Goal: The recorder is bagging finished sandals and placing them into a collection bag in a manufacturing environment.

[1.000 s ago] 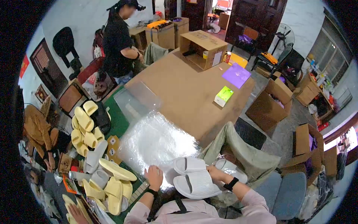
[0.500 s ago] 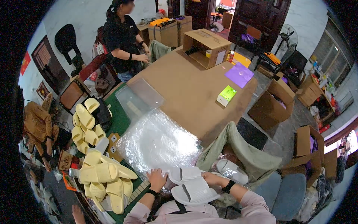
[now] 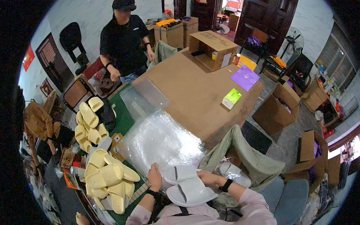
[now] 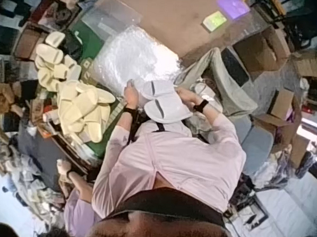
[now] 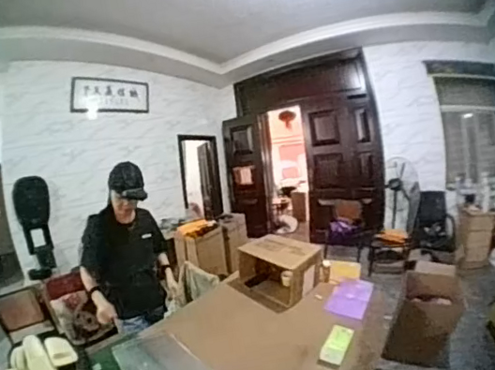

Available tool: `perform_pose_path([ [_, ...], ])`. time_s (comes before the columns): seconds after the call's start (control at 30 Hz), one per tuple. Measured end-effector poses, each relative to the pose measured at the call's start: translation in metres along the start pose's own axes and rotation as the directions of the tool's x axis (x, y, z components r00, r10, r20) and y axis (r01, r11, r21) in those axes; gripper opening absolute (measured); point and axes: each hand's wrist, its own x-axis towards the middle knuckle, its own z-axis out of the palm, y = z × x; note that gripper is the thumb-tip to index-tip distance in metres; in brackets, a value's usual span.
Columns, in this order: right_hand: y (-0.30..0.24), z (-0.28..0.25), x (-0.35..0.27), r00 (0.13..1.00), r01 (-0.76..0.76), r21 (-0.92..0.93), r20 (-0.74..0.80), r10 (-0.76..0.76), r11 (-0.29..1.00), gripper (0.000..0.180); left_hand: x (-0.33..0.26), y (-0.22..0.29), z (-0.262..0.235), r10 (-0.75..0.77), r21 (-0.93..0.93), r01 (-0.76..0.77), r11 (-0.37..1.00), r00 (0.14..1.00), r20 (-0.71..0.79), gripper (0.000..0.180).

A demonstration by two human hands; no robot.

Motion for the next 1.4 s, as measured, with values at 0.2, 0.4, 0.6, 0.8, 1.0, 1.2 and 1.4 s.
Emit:
perform_pose_path([
  [0.2, -0.019, 0.002, 0.01, 0.994, 0.006, -0.017, 0.113, -0.004, 1.0, 0.032, 0.008, -0.005, -0.016, 0.076, -0.156, -0.102, 0.982, 0.983, -0.166, 0.022],
  [0.4, -0.032, -0.004, 0.001, 0.996, 0.026, -0.107, 0.087, -0.017, 0.994, 0.037, -0.007, -0.013, -0.015, 0.336, -0.085, -0.33, 0.94, 0.939, 0.076, 0.023],
  [0.6, -0.02, -0.009, -0.009, 0.997, 0.049, -0.065, 0.067, -0.044, 0.997, 0.031, -0.018, -0.046, 0.013, 0.227, 0.114, -0.305, 0.946, 0.868, 0.441, 0.038],
  [0.8, -0.011, -0.006, -0.016, 0.999, 0.042, -0.041, -0.012, -0.043, 0.998, 0.029, -0.013, -0.054, 0.015, 0.25, 0.218, -0.334, 0.917, 0.907, 0.34, 0.06],
  [1.0, -0.035, 0.002, -0.013, 0.986, -0.167, -0.098, -0.037, 0.164, 0.981, 0.026, 0.005, -0.102, 0.022, 0.208, 0.217, -0.315, 0.924, 0.89, 0.406, 0.057],
  [1.2, 0.006, -0.004, -0.008, 0.99, -0.135, -0.023, -0.035, 0.135, 0.991, 0.026, -0.006, -0.054, 0.003, 0.336, 0.284, -0.419, 0.862, 0.893, 0.298, 0.046],
  [1.4, -0.016, 0.004, -0.004, 0.999, 0.041, -0.102, -0.006, -0.042, 0.994, 0.022, -0.009, -0.095, 0.013, 0.387, 0.239, -0.455, 0.858, 0.878, 0.283, 0.036],
])
